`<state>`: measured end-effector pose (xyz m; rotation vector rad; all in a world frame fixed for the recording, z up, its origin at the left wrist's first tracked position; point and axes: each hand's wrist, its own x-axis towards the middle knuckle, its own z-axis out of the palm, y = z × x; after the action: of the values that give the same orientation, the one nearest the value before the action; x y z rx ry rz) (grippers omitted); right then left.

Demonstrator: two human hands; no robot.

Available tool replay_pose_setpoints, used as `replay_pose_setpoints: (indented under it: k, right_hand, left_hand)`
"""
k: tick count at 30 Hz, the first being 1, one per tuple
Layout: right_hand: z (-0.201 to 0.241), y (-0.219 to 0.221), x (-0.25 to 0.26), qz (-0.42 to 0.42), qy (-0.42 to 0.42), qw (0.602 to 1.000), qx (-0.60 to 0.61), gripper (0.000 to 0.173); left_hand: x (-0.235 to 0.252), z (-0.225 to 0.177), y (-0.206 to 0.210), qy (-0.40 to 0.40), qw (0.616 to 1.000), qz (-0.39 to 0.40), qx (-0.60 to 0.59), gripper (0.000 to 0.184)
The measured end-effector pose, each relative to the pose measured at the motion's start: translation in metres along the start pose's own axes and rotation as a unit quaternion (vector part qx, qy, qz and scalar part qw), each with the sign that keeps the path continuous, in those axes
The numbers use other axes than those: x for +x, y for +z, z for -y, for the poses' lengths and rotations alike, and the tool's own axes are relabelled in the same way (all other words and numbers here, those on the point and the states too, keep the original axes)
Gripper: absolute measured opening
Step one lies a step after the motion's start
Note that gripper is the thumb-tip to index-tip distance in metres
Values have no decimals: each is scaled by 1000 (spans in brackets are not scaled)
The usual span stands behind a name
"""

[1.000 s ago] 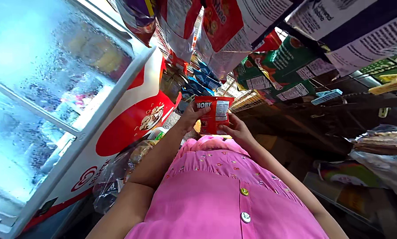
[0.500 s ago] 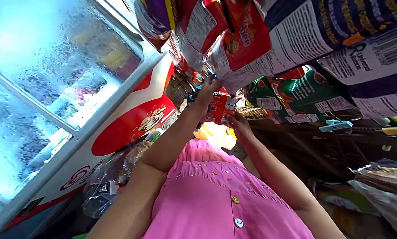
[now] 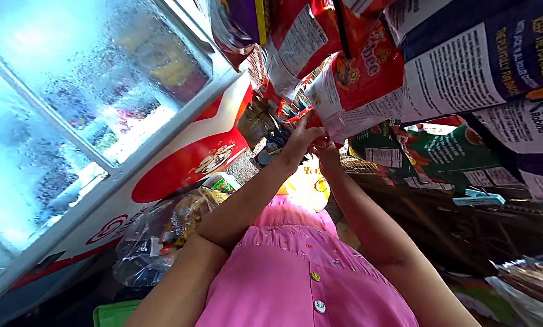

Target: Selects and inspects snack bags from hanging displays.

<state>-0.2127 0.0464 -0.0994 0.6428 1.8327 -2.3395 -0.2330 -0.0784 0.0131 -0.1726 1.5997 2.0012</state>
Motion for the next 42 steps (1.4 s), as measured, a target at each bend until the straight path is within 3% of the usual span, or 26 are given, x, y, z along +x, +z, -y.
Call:
replay_pose_setpoints:
  k: [6,11,15,18,21,24,28,31,36,39,42]
  right_hand:
    - [6,8,-5,-27,2,995,-99,43]
    - [4,11,0,-23,-47,989,-139,35]
    - [0,19,10,-49,-72,992,-89,28]
    - [13,27,6,-106,-38,955,-273,34]
    - [5,25,11,-125,-23,981,-148,43]
    - [-1,16,0,-90,-42,994,-35,47]
    - [-4,-6,-44,-66,-49,991,-106,45]
    - [-5,-30,-97,-58,-3,988,-143,35]
    - [-17,-108,-176,55,67,975,-202,32]
    - [-24,-158,-229,1,75,969,-236,36]
    - [-36,-208,-296,-122,147,950,-245,36]
  left_hand:
    - [-1,6,-1,26,1000,8,-5,62]
    - [-3,8,-1,47,999,25,-11,62]
    - [-3,9,-3,49,998,38,-3,63]
    - [-3,17,-9,91,994,9,68,59]
    - [9,40,-28,111,971,-109,183,53]
    - [26,58,-44,123,951,-108,263,63]
    - [33,65,-49,179,926,-93,320,64]
    - [16,59,-48,185,930,-67,310,63]
    - [-30,76,-45,227,892,-84,382,56]
    - [-65,106,-30,202,877,-37,434,52]
    - [-80,150,-14,187,876,92,436,49]
